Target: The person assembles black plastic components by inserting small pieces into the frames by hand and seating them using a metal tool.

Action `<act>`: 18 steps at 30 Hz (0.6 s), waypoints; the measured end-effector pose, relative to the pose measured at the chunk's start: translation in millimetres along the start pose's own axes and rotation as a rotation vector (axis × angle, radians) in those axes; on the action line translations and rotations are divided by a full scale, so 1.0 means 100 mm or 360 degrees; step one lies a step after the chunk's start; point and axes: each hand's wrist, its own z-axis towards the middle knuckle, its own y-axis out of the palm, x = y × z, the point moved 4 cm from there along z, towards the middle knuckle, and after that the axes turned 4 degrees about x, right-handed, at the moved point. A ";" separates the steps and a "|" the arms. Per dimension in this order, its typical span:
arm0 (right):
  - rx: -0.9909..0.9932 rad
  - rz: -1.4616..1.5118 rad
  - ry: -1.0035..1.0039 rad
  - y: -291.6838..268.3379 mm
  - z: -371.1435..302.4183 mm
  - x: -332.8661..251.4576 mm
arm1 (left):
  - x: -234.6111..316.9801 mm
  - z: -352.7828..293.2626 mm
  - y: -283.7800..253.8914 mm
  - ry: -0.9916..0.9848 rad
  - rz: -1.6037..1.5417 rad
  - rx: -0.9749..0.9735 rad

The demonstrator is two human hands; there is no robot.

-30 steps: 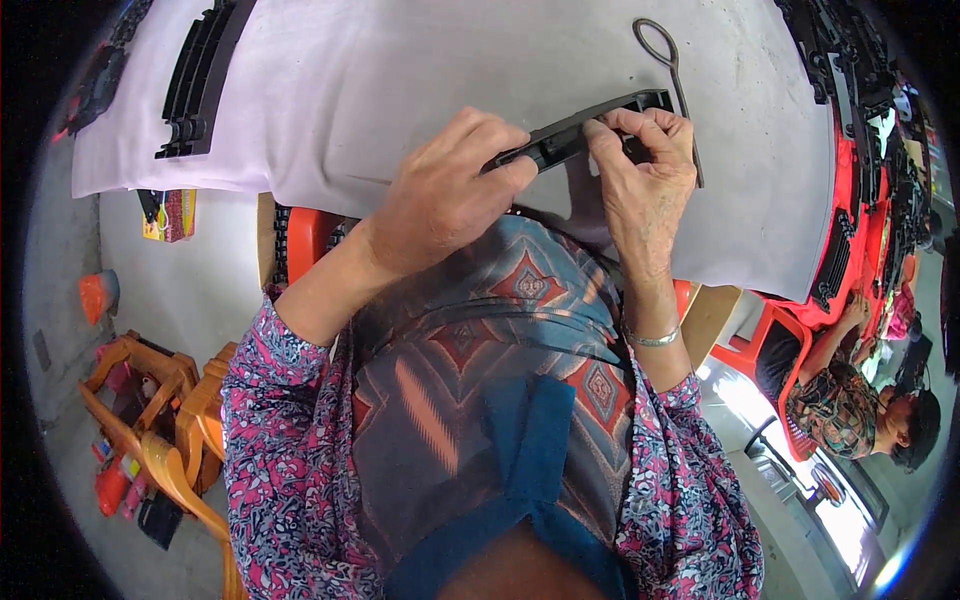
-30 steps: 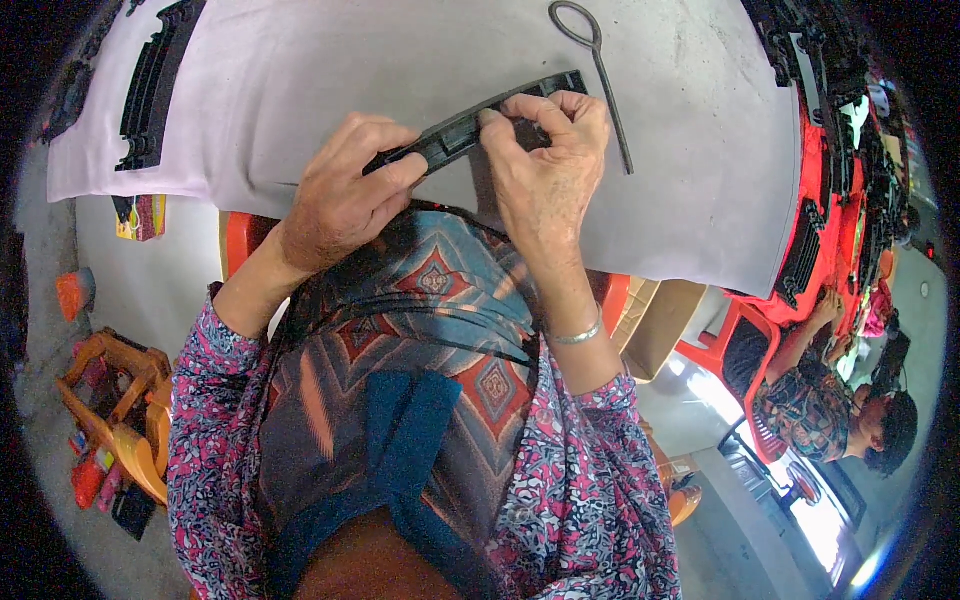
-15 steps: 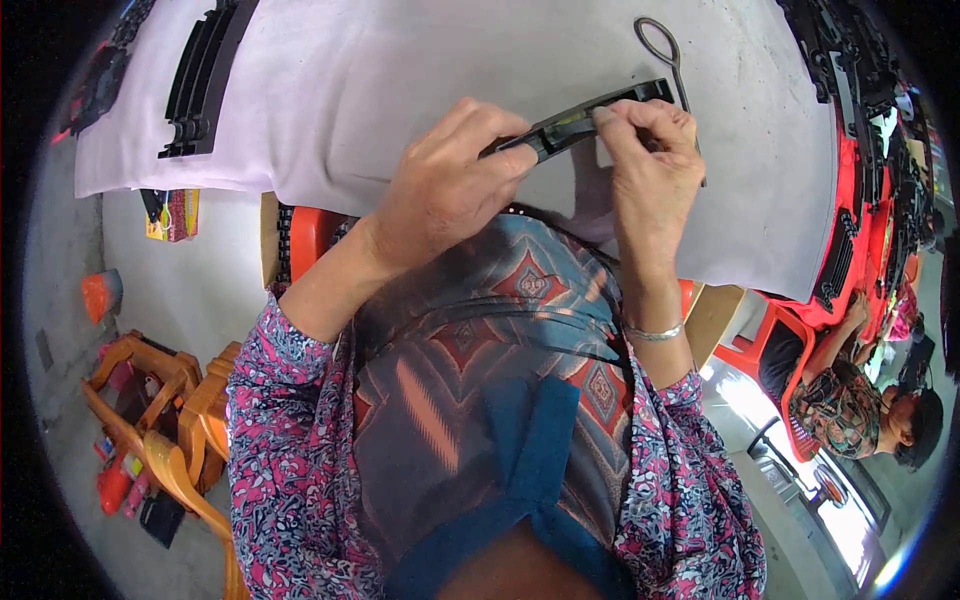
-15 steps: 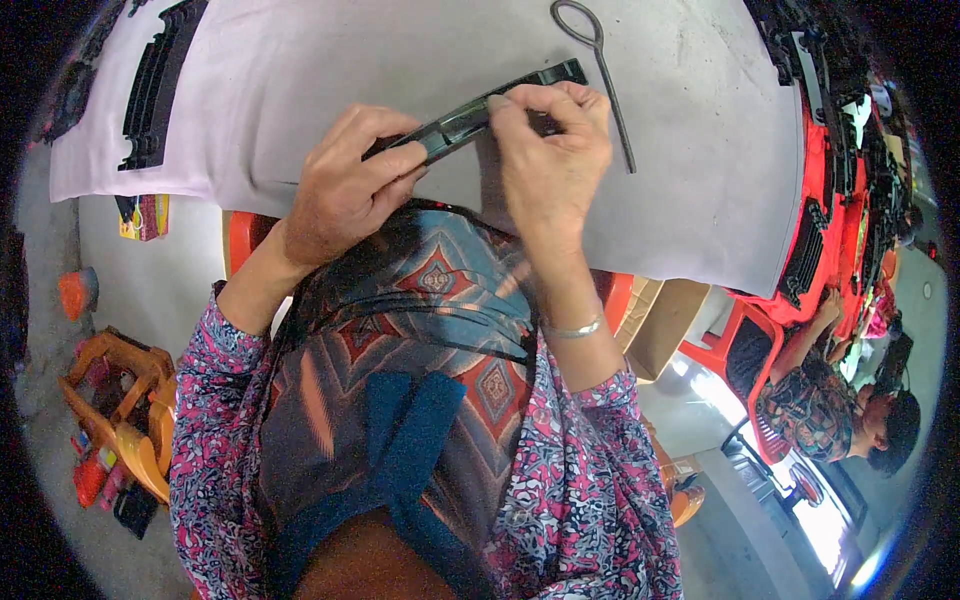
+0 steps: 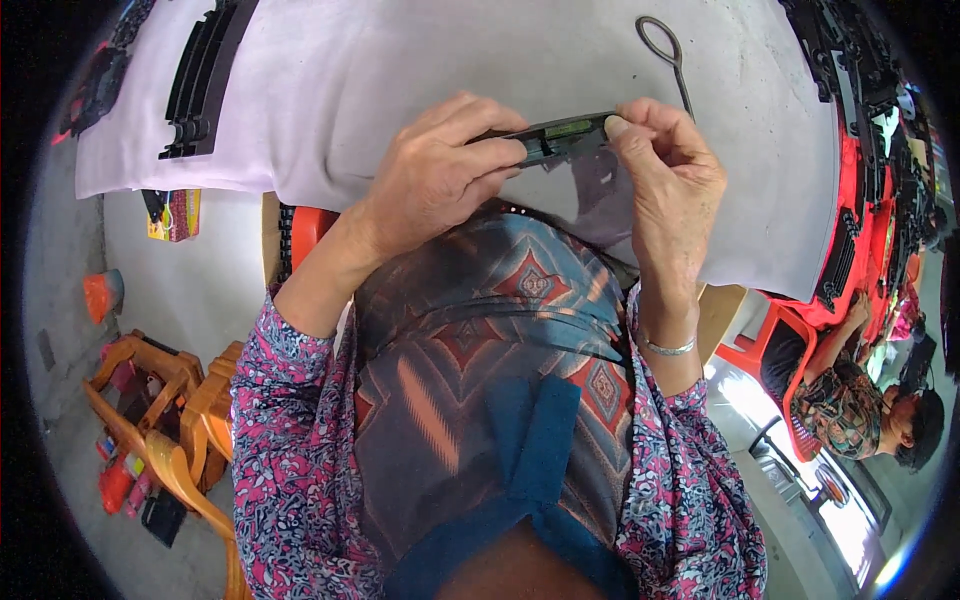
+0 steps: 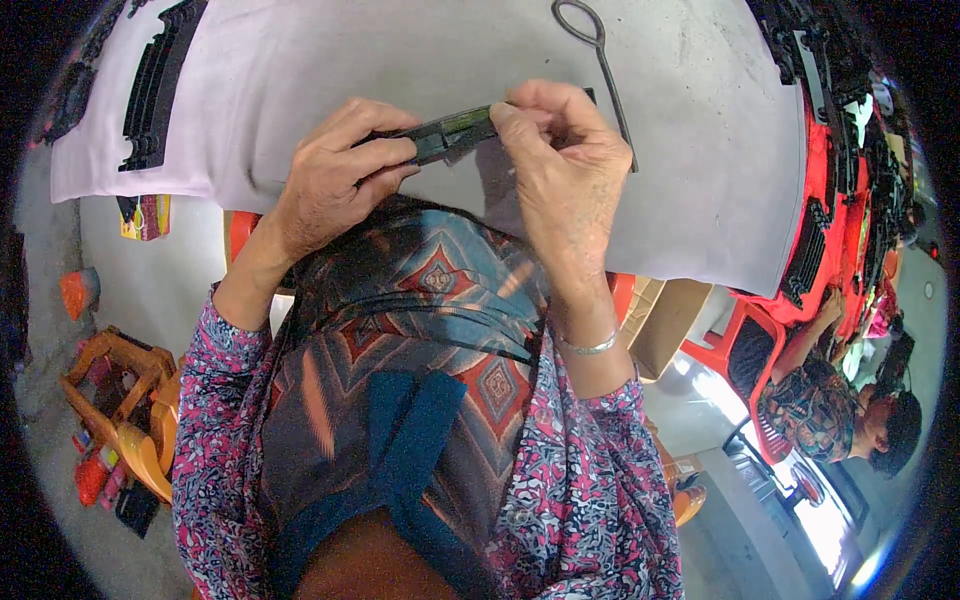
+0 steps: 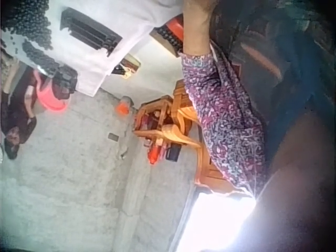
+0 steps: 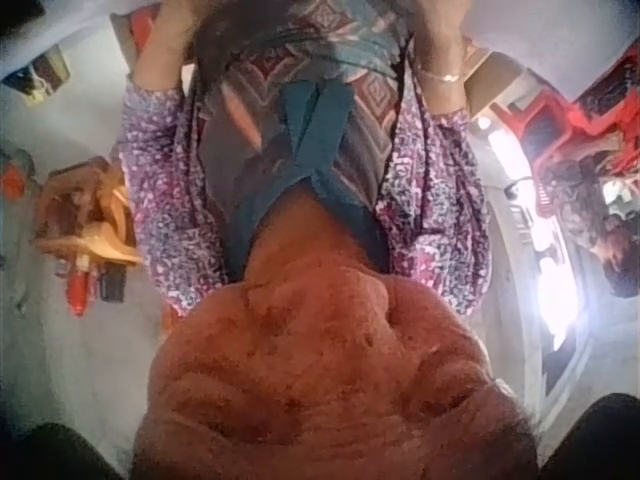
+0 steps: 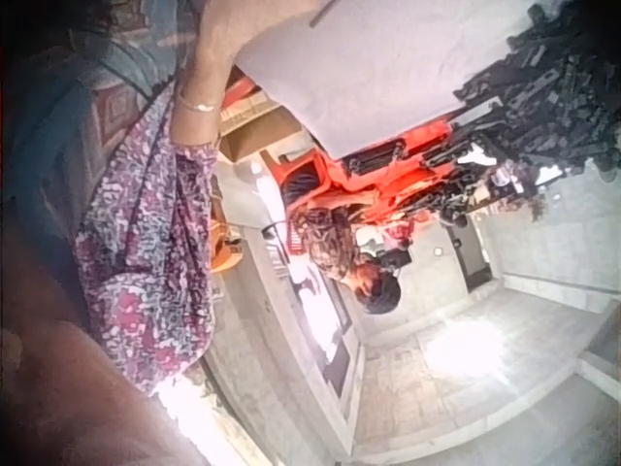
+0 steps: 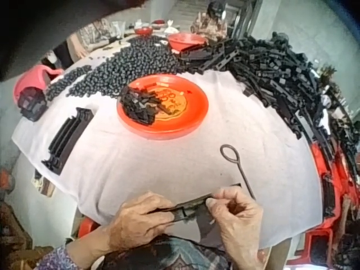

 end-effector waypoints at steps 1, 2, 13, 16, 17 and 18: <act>-0.0002 0.0000 -0.0003 0.00 0.00 0.01 | -0.01 0.00 0.00 0.0001 0.0001 0.0003; 0.0023 -0.0016 0.0007 0.00 0.01 0.02 | -0.02 0.01 0.01 0.0002 -0.0015 0.0011; 0.0085 0.0061 0.0104 0.10 -0.03 0.11 | -0.02 0.01 0.00 -0.0079 -0.0031 -0.0035; 0.0077 0.0189 0.0078 0.14 -0.04 0.11 | 0.00 0.01 0.00 -0.0043 -0.0038 -0.0046; 0.0060 0.0295 0.0067 0.15 -0.05 0.10 | 0.01 0.02 -0.01 -0.0148 -0.0180 0.0011; 0.0041 0.0402 0.0056 0.16 -0.06 0.09 | 0.02 0.02 -0.02 -0.0255 -0.0319 0.0069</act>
